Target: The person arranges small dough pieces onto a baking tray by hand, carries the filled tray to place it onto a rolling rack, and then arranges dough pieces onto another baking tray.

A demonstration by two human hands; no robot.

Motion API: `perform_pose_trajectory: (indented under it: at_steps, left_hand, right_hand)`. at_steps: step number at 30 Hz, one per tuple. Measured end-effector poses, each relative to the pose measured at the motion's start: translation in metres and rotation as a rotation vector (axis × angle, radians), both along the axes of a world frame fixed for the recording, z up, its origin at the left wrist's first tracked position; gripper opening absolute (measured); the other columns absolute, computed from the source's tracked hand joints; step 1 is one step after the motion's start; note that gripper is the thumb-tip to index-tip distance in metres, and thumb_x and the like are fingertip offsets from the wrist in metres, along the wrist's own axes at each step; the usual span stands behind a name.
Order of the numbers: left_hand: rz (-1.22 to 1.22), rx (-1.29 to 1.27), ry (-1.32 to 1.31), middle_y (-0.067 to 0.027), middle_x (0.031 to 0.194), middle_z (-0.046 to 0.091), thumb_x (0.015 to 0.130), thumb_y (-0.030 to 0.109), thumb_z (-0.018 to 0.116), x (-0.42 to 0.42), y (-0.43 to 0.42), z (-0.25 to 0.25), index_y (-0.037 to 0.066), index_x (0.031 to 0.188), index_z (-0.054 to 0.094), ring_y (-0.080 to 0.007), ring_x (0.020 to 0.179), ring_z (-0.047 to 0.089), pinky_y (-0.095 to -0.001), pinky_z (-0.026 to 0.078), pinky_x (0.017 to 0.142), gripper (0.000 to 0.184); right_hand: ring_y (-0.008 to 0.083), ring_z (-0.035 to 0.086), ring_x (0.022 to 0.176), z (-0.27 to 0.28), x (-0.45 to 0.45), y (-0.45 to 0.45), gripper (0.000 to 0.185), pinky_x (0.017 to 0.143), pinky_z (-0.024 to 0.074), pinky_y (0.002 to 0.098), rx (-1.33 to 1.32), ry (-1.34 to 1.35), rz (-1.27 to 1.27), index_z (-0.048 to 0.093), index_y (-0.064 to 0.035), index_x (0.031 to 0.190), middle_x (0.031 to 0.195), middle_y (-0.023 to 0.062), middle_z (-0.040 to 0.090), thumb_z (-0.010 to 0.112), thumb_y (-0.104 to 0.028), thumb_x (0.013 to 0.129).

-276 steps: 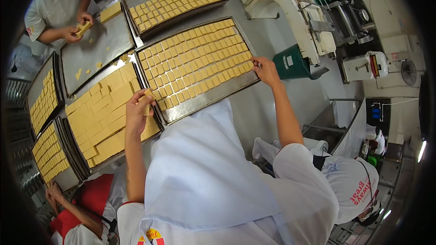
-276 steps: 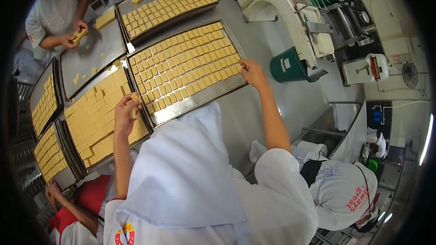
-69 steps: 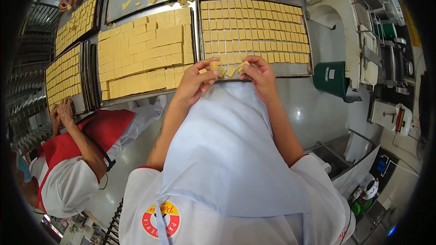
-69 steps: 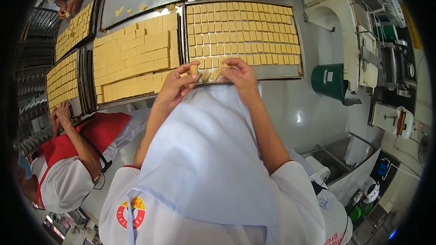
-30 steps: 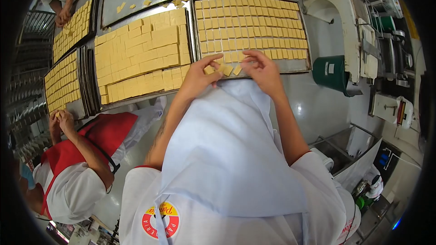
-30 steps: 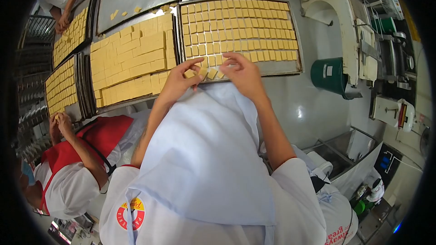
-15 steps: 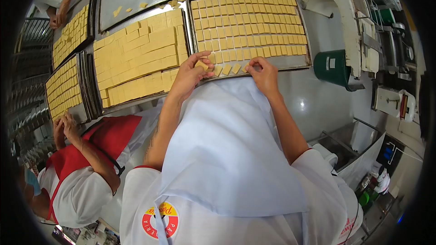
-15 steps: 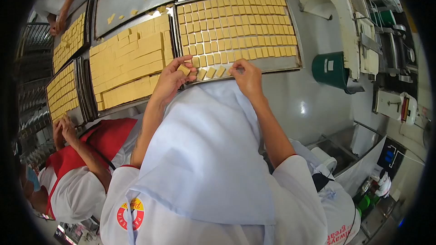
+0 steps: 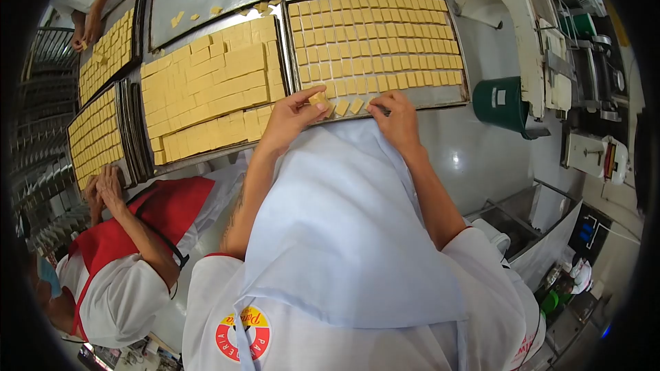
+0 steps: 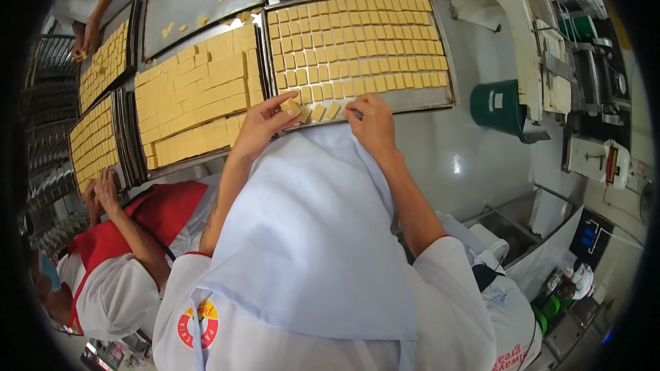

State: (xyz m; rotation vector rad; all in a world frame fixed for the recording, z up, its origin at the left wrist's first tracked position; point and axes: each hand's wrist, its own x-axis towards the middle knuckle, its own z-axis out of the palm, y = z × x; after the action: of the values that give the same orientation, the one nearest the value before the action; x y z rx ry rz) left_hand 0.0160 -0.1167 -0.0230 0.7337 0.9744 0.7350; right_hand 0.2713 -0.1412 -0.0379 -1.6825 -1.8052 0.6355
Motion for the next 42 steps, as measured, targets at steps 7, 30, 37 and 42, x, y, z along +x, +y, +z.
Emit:
perform_pose_trajectory:
  at_steps: [7, 30, 37, 42]
  left_hand:
    - [-0.043, 0.125, 0.001, -0.0115, 0.107, 0.068, 0.091, 0.005, 0.067, 0.013, 0.002, 0.014, -0.004, 0.13, 0.056, -0.0155, 0.089, 0.069, -0.0269, 0.055, 0.084, 0.042]
    - [0.006, 0.175, 0.024, -0.0097, 0.098, 0.065, 0.084, 0.0, 0.069, 0.026, 0.008, 0.03, -0.002, 0.129, 0.05, -0.014, 0.089, 0.065, -0.0275, 0.056, 0.079, 0.048]
    - [0.071, 0.144, 0.031, -0.0106, 0.097, 0.066, 0.085, 0.003, 0.071, 0.026, 0.008, 0.037, -0.005, 0.118, 0.058, -0.0149, 0.08, 0.068, -0.0254, 0.057, 0.073, 0.036]
    - [0.117, 0.062, 0.09, -0.0099, 0.089, 0.067, 0.091, 0.013, 0.071, 0.006, 0.01, 0.027, -0.006, 0.113, 0.063, -0.0161, 0.078, 0.069, -0.0262, 0.058, 0.072, 0.031]
  right_hand:
    - [0.0105, 0.062, 0.068, 0.048, -0.032, 0.008, 0.025, 0.06, 0.0501, 0.0257, -0.285, 0.598, -0.011, 0.068, -0.0029, 0.111, 0.089, 0.0026, 0.063, 0.07, -0.007, 0.087]
    - [0.0155, 0.068, 0.088, 0.048, -0.045, 0.014, 0.038, 0.074, 0.0592, 0.0257, -0.418, 1.004, 0.028, 0.053, 0.0056, 0.127, 0.117, 0.0147, 0.059, 0.063, -0.001, 0.091]
    - [0.0149, 0.068, 0.081, 0.038, -0.021, 0.014, 0.038, 0.071, 0.0582, 0.0251, -0.35, 1.028, -0.02, 0.054, 0.0053, 0.127, 0.101, 0.0116, 0.065, 0.064, -0.003, 0.092]
    - [0.0137, 0.067, 0.074, 0.032, 0.022, 0.019, 0.032, 0.068, 0.0567, 0.0242, -0.275, 0.833, -0.266, 0.061, 0.0055, 0.121, 0.087, 0.0097, 0.069, 0.066, -0.008, 0.093]
